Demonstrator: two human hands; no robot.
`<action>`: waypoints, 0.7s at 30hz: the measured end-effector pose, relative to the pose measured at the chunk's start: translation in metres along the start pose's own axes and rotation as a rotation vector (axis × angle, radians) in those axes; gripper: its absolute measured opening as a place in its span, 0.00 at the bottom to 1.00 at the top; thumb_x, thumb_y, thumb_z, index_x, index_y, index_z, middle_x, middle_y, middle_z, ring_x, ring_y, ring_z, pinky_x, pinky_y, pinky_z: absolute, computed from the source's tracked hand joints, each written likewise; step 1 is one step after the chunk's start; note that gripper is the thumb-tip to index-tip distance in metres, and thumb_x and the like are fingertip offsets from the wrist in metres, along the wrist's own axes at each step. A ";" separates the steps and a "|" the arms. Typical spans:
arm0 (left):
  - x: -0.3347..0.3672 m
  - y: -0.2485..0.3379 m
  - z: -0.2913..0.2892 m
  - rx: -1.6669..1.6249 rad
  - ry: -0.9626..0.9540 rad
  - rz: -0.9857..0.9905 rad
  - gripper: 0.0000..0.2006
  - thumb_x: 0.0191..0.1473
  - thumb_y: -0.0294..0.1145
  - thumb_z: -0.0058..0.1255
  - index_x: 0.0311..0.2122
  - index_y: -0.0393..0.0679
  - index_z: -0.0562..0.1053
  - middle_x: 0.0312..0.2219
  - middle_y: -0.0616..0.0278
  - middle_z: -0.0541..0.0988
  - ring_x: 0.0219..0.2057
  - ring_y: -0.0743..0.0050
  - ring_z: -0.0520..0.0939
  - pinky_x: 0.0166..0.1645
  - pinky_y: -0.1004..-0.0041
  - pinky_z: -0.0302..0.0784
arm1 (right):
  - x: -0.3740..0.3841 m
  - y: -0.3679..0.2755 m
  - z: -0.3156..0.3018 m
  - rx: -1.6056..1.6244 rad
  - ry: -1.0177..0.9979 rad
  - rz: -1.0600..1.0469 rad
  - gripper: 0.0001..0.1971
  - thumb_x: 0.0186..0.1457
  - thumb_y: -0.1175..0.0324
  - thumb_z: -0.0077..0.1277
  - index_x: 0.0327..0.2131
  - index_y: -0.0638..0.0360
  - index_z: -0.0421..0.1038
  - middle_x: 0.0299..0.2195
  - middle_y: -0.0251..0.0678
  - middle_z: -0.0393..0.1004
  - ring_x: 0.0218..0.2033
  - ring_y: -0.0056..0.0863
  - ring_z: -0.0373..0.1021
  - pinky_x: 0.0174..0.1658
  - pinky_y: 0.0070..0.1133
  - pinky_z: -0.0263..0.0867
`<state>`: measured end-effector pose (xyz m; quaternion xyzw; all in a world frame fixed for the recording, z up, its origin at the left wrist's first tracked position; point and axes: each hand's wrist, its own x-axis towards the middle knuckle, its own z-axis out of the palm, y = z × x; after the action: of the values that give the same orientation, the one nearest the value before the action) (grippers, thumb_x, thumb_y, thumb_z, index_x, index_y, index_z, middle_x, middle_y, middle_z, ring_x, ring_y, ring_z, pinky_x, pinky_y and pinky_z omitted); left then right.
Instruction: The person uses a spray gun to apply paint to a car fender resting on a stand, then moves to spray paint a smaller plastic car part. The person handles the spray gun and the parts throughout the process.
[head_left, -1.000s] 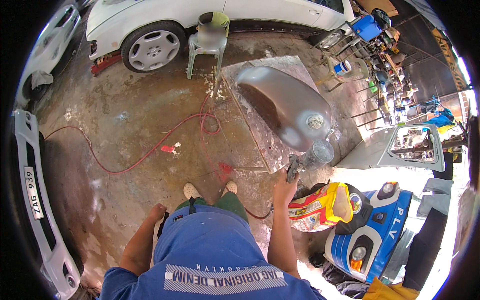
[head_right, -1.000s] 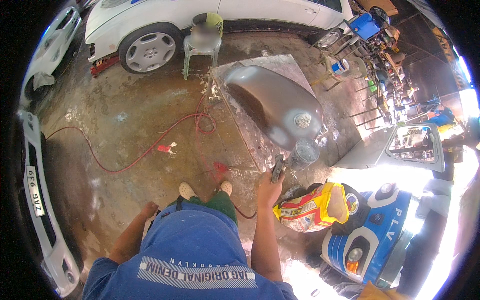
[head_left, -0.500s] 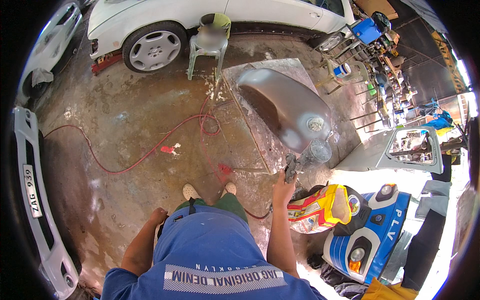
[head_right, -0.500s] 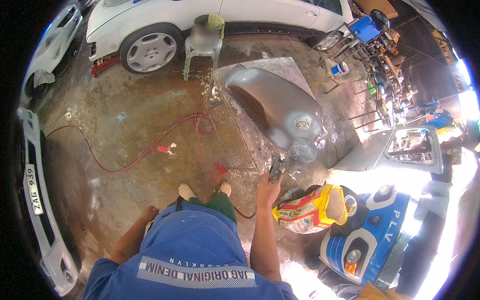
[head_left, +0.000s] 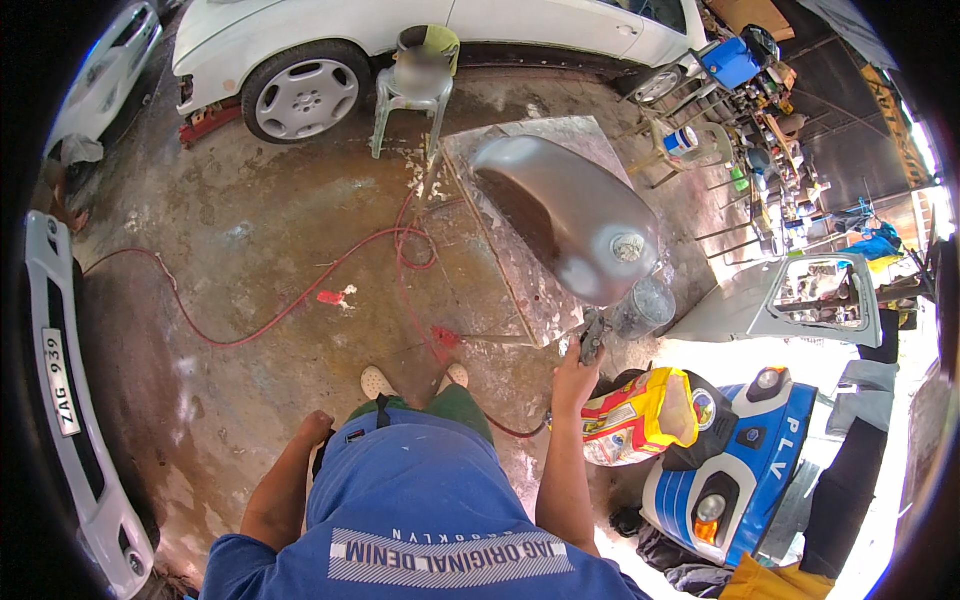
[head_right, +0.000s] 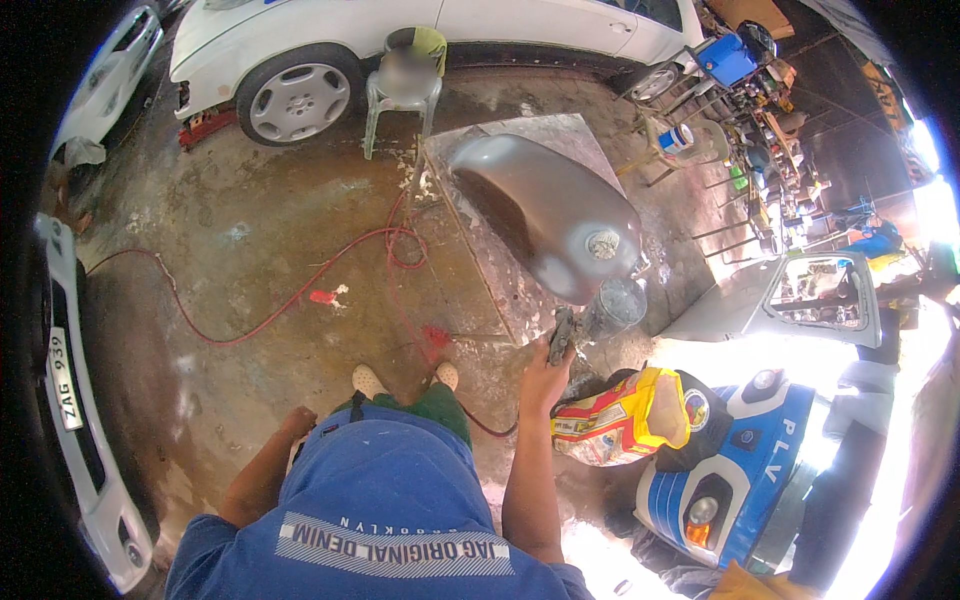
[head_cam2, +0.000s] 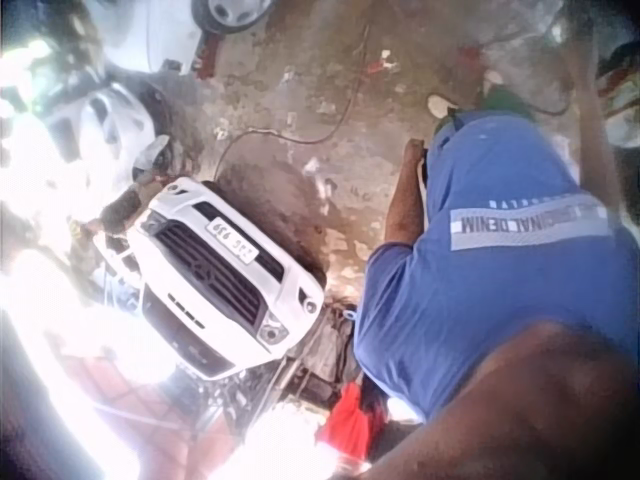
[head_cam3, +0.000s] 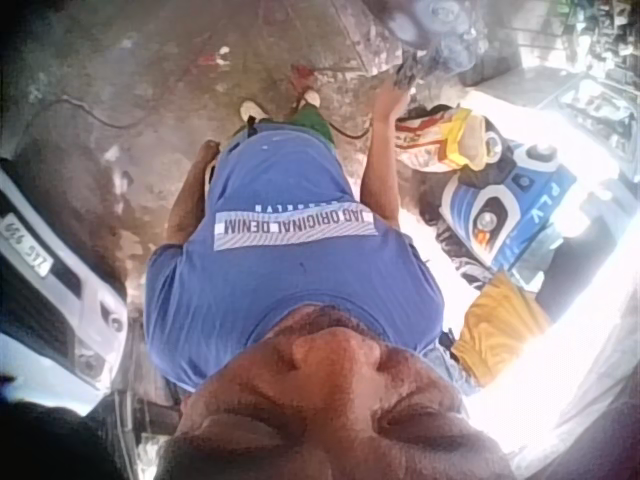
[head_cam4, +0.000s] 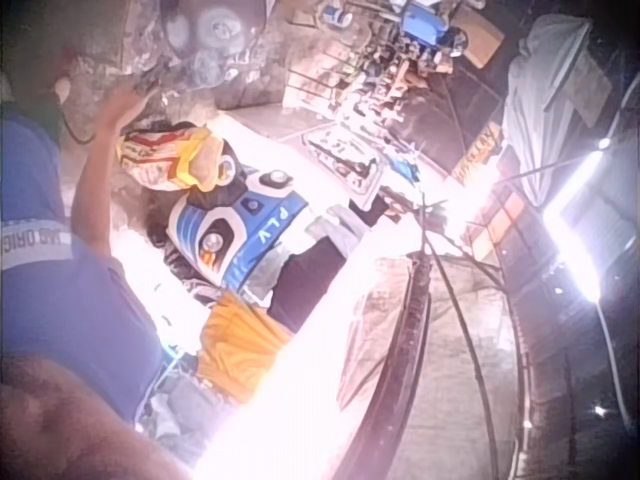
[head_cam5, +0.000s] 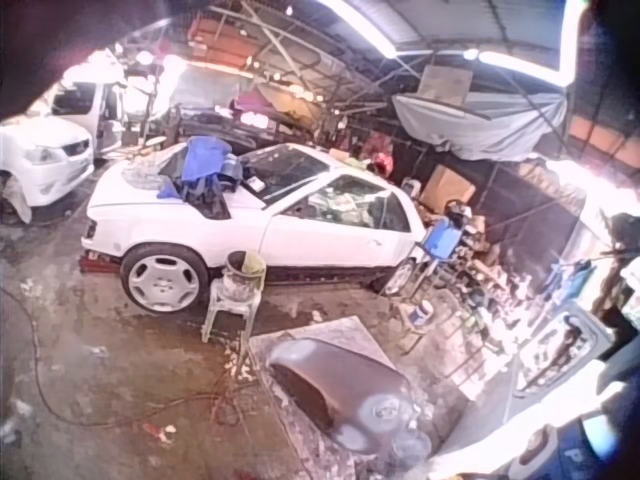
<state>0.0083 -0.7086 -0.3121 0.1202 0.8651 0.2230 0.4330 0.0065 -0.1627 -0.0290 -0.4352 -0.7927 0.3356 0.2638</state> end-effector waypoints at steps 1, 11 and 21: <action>0.002 -0.003 0.002 0.179 -0.023 0.131 0.18 0.55 0.44 0.49 0.33 0.35 0.77 0.37 0.38 0.79 0.41 0.40 0.79 0.46 0.54 0.73 | 0.001 -0.002 0.001 -0.006 -0.003 0.001 0.30 0.59 0.55 0.53 0.57 0.64 0.60 0.37 0.49 0.76 0.23 0.34 0.73 0.21 0.28 0.66; -0.006 0.015 -0.003 -0.270 -0.024 -0.230 0.18 0.54 0.43 0.50 0.35 0.34 0.76 0.35 0.39 0.80 0.38 0.42 0.80 0.45 0.54 0.74 | 0.010 -0.014 0.019 -0.089 -0.029 -0.139 0.27 0.59 0.56 0.51 0.55 0.62 0.63 0.28 0.49 0.76 0.18 0.35 0.72 0.25 0.31 0.67; -0.008 0.000 0.004 -0.284 0.008 -0.244 0.19 0.56 0.43 0.46 0.33 0.33 0.76 0.36 0.36 0.79 0.40 0.40 0.79 0.47 0.54 0.74 | 0.003 -0.062 0.009 0.008 -0.146 0.098 0.27 0.58 0.60 0.52 0.56 0.65 0.62 0.40 0.57 0.75 0.42 0.51 0.72 0.43 0.35 0.65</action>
<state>0.0164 -0.7110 -0.3090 -0.0490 0.8349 0.2890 0.4659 -0.0330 -0.1871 0.0125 -0.4467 -0.7861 0.3824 0.1902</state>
